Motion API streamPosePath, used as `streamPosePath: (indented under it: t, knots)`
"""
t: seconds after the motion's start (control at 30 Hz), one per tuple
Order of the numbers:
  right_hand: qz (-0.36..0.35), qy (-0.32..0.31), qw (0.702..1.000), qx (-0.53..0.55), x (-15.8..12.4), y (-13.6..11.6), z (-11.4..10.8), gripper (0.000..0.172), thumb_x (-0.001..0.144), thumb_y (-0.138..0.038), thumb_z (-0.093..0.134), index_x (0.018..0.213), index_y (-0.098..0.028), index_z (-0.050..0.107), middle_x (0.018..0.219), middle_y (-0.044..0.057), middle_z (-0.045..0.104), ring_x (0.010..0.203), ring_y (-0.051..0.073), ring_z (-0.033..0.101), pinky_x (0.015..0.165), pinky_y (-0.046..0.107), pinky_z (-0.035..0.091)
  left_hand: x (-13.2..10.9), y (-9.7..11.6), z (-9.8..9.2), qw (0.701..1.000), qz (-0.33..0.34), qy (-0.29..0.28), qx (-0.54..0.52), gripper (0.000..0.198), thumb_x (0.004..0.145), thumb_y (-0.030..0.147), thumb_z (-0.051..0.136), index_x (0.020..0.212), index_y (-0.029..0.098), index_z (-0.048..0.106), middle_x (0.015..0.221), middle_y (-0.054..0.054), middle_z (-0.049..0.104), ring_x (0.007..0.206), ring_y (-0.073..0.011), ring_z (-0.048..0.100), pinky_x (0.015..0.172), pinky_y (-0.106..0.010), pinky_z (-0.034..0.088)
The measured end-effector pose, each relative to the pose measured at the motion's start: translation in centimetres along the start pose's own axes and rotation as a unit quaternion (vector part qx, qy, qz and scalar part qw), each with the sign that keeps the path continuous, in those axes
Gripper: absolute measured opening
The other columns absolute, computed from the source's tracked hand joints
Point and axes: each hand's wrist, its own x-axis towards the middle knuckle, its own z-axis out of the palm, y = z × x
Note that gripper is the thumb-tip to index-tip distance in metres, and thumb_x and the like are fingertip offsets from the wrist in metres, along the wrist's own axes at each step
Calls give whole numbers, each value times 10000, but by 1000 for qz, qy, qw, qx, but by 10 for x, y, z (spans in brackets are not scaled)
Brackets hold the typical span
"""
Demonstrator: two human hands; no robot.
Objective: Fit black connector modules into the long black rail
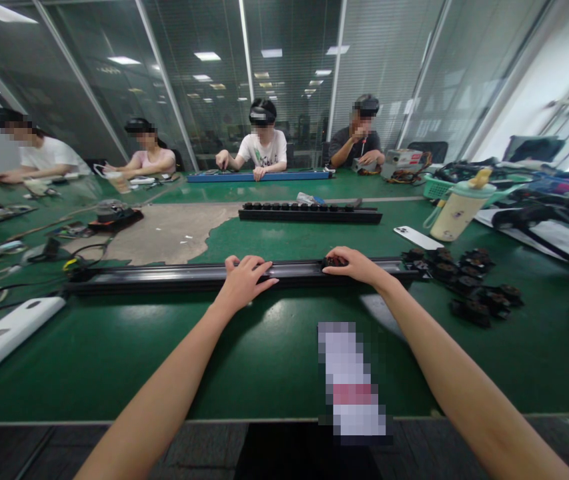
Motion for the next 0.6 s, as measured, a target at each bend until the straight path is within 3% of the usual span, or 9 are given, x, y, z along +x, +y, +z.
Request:
streamPosePath:
  t: [0.6]
  knots:
    - [-4,11,1000,13,-1,0,1,360,808,-552,669,911,-209,641,819,25,603,762,184,517,707,317,405,0,1,-1,1000,-1,-1,3,422,963,511,490,1242,246,664,1225,-123,651,1161,-279,546,975,-486,240]
